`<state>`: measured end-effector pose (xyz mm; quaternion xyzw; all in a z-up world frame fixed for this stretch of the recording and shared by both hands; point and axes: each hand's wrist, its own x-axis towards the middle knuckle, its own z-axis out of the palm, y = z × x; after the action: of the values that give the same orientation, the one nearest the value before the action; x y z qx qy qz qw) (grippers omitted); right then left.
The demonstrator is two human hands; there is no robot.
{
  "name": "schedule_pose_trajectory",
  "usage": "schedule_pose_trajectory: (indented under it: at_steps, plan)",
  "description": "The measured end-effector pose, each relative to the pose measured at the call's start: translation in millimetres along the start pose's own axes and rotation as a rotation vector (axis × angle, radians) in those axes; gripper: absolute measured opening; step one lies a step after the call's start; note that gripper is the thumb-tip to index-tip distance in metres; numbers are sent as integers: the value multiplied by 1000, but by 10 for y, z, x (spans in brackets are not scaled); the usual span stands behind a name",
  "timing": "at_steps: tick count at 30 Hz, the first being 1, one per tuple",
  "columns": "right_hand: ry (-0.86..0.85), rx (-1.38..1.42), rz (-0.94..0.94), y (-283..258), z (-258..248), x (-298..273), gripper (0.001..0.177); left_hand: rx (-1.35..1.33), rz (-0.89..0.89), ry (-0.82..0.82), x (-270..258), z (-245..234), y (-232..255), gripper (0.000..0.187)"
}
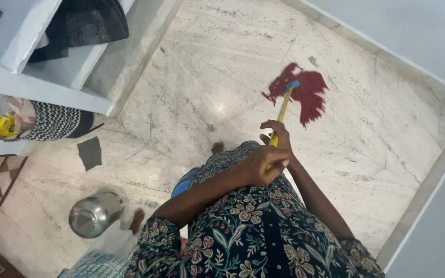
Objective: The person cleans a red liquid from a marble floor using a mop, repeatedly scrubbing the stain and moving the mop head across the surface.
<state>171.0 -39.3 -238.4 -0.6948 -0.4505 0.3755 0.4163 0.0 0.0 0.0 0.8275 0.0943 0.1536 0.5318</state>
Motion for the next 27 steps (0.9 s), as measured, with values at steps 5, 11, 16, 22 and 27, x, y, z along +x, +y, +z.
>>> schedule_pose_trajectory:
  at_steps: [5,11,16,22,27]
  plan:
    - [-64,-161,-363,-1348,191,387,51,149,19,205,-206,-326,-159,18]
    - [-67,-131,-622,-1873,549,362,49,336,-79,502,-302,-817,-286,44]
    - [-103,161,-369,-1774,778,458,16,460,-20,673,-357,-995,-614,80]
    - [20,359,-514,-2037,549,349,17,-298,-309,919,-530,-899,-1509,50]
    - [55,414,-550,-2224,294,76,24,107,-435,784,-623,-797,-2206,72]
